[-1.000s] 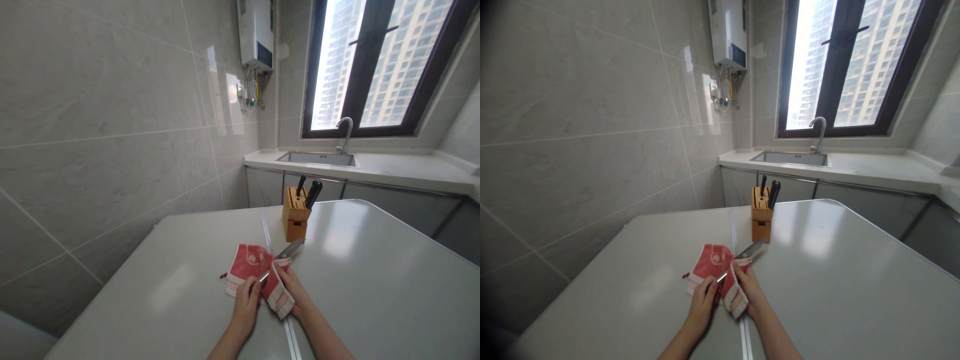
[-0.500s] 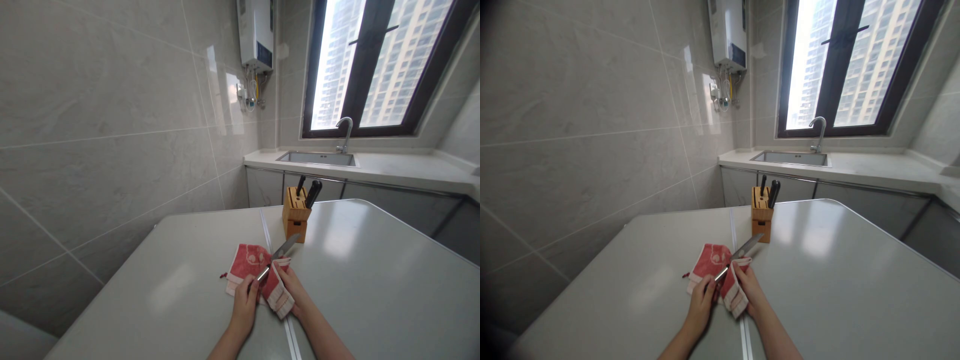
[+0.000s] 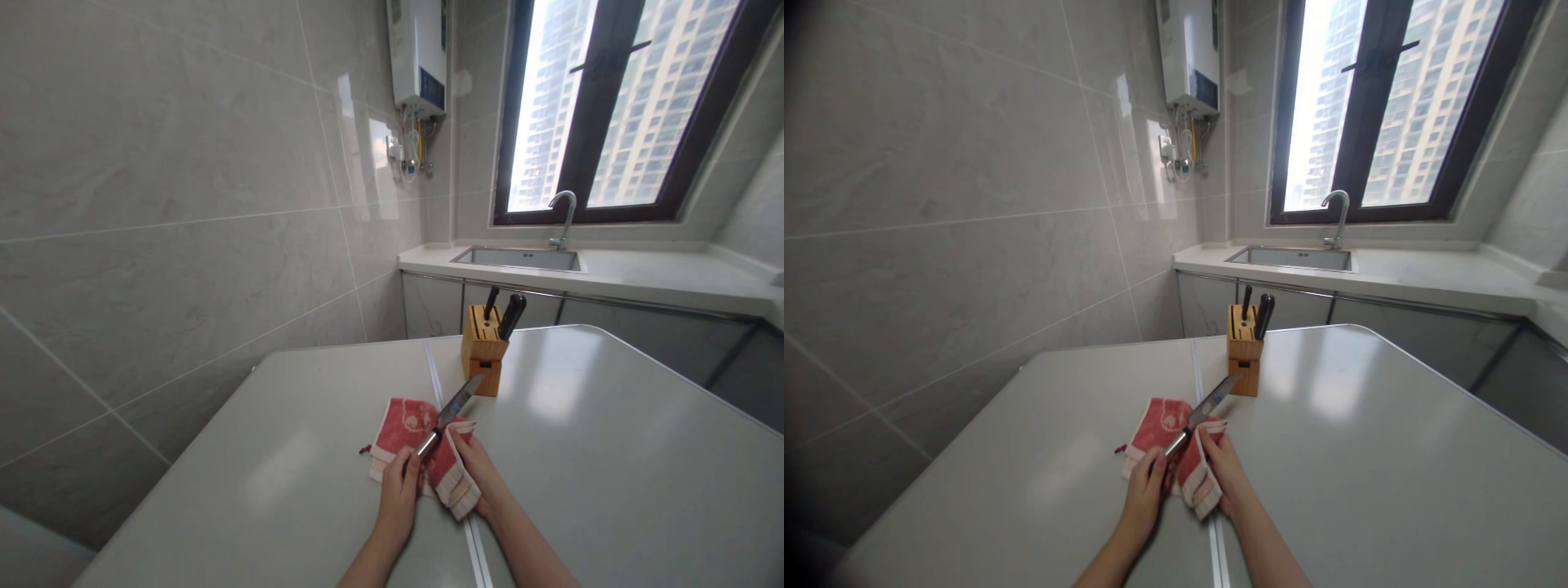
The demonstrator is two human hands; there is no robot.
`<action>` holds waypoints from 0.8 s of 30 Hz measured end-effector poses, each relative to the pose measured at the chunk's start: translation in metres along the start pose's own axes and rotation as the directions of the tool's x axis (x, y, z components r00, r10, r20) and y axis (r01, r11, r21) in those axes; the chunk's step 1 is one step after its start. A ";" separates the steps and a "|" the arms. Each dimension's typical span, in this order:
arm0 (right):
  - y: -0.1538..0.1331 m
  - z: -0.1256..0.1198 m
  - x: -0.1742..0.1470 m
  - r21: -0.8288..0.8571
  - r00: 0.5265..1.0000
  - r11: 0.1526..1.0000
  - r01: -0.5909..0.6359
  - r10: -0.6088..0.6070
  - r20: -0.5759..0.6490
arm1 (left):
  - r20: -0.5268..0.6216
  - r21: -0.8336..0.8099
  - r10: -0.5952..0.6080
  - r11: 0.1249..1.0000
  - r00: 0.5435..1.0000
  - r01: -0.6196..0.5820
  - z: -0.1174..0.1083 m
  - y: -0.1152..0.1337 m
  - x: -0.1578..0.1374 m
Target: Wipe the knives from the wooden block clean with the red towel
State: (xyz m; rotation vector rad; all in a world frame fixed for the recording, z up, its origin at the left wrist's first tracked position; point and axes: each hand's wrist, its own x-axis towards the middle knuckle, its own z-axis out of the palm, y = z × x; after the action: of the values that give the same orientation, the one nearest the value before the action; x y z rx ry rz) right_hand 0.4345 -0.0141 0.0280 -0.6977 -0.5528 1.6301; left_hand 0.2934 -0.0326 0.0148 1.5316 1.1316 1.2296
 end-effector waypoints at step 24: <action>-0.006 0.007 -0.005 0.052 0.998 0.999 -0.006 0.003 0.055 | 0.056 0.109 0.043 0.993 0.998 -0.049 0.000 0.008 -0.004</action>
State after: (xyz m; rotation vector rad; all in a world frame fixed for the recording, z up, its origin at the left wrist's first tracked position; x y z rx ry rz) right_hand 0.4339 -0.0176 0.0376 -0.6171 -0.5465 1.6662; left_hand 0.2938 -0.0383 0.0218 1.6721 1.1517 1.1664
